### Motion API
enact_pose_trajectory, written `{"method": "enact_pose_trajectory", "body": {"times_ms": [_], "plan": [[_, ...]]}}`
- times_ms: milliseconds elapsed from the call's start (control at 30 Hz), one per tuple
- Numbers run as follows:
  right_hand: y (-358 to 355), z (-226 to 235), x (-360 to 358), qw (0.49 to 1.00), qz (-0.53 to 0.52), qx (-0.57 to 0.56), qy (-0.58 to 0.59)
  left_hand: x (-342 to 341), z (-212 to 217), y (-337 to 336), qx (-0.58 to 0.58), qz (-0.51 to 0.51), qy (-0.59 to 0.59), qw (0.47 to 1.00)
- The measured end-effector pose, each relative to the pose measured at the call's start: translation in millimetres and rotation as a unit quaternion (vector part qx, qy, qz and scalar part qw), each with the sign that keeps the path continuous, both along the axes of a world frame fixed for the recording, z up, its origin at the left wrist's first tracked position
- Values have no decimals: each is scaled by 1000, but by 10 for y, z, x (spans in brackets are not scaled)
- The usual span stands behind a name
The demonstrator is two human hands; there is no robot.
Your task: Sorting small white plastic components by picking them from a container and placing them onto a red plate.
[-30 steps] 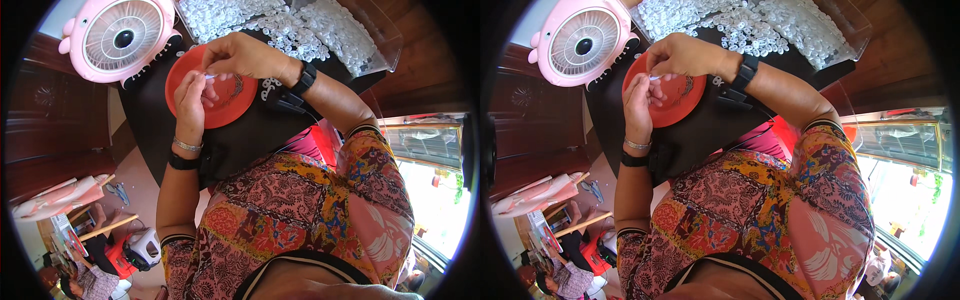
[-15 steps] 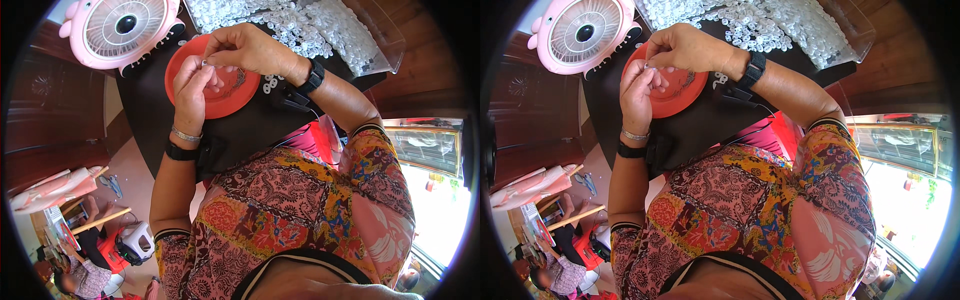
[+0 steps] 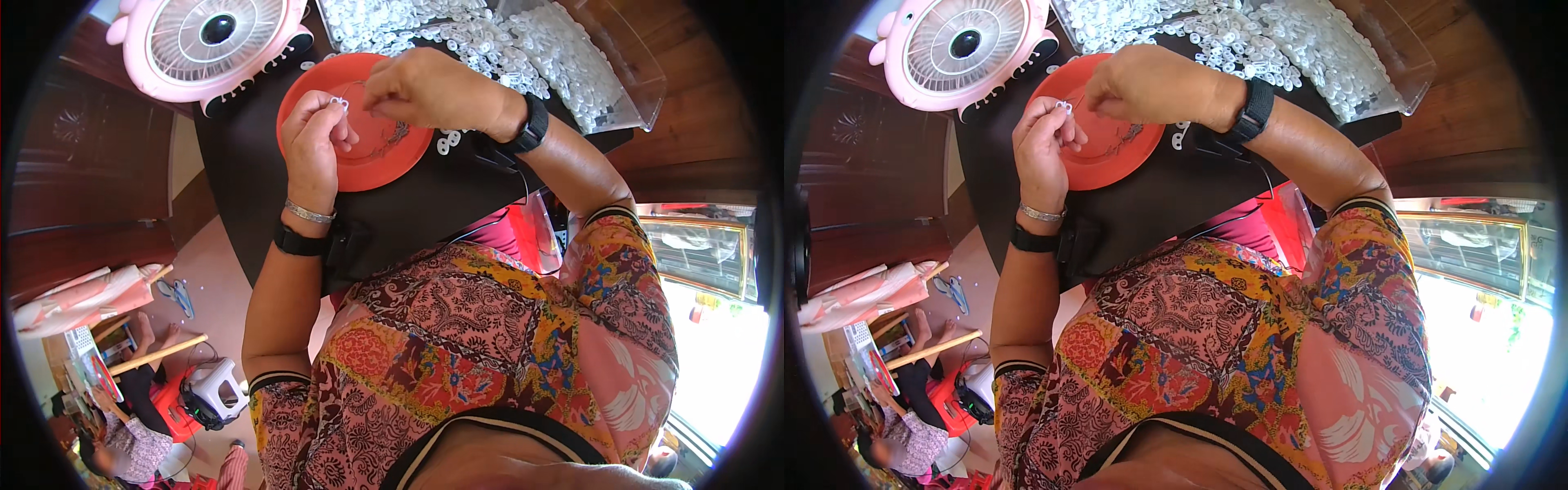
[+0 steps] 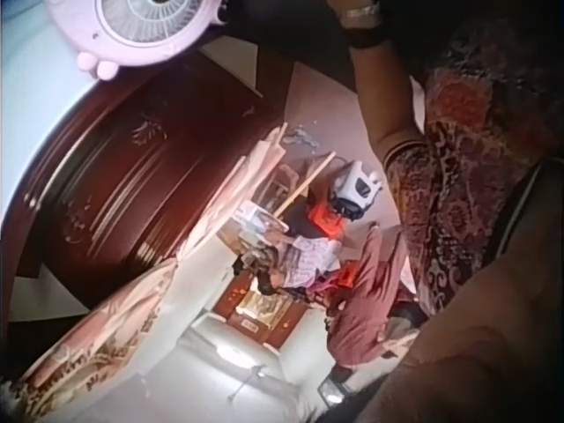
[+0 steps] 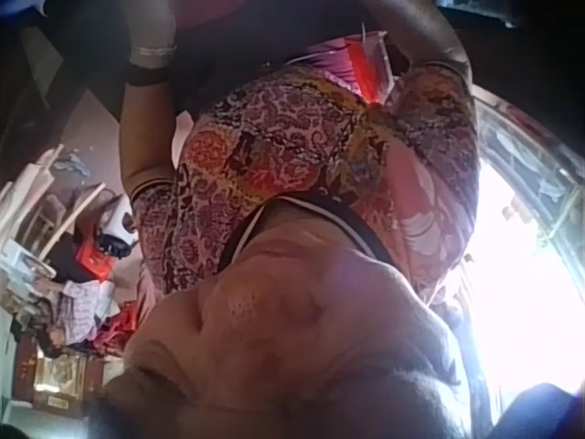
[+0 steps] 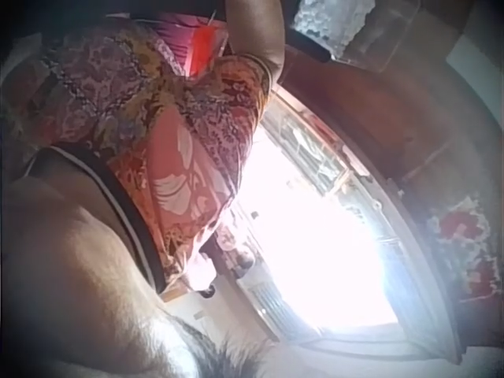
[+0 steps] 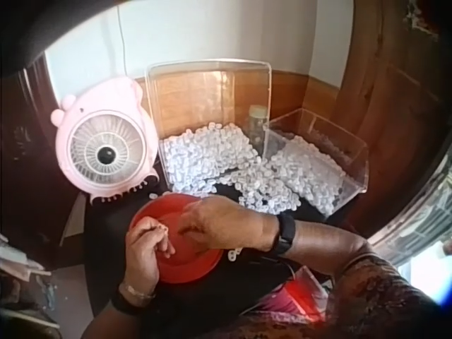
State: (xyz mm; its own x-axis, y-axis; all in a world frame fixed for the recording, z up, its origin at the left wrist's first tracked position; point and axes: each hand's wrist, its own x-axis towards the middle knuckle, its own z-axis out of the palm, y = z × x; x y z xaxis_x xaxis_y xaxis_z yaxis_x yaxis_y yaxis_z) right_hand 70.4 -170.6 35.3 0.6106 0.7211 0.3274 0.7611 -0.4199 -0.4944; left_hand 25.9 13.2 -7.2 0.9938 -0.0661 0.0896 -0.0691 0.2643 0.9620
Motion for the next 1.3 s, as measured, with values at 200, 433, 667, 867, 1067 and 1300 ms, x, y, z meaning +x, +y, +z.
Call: {"method": "enact_pose_trajectory", "body": {"times_ms": [200, 433, 667, 867, 1067, 1300], "plan": [[25, -149, 21, 984, 37, -164, -64, 12, -1, 29, 6, 13, -10, 1000], [175, -304, 28, 938, 51, -310, -146, 28, 15, 14, -5, 23, 12, 1000], [226, -342, 39, 949, 47, -275, -145, 30, 22, 24, -12, 23, 9, 1000], [51, -232, 107, 997, -33, -54, 39, -32, 42, 1, 7, 18, 8, 1000], [-77, -222, 198, 925, -27, 202, 320, -68, 23, -72, -6, 0, 12, 1000], [-13, -153, 49, 873, -25, 276, 402, -69, 12, -85, 21, -2, 6, 1000]]}}
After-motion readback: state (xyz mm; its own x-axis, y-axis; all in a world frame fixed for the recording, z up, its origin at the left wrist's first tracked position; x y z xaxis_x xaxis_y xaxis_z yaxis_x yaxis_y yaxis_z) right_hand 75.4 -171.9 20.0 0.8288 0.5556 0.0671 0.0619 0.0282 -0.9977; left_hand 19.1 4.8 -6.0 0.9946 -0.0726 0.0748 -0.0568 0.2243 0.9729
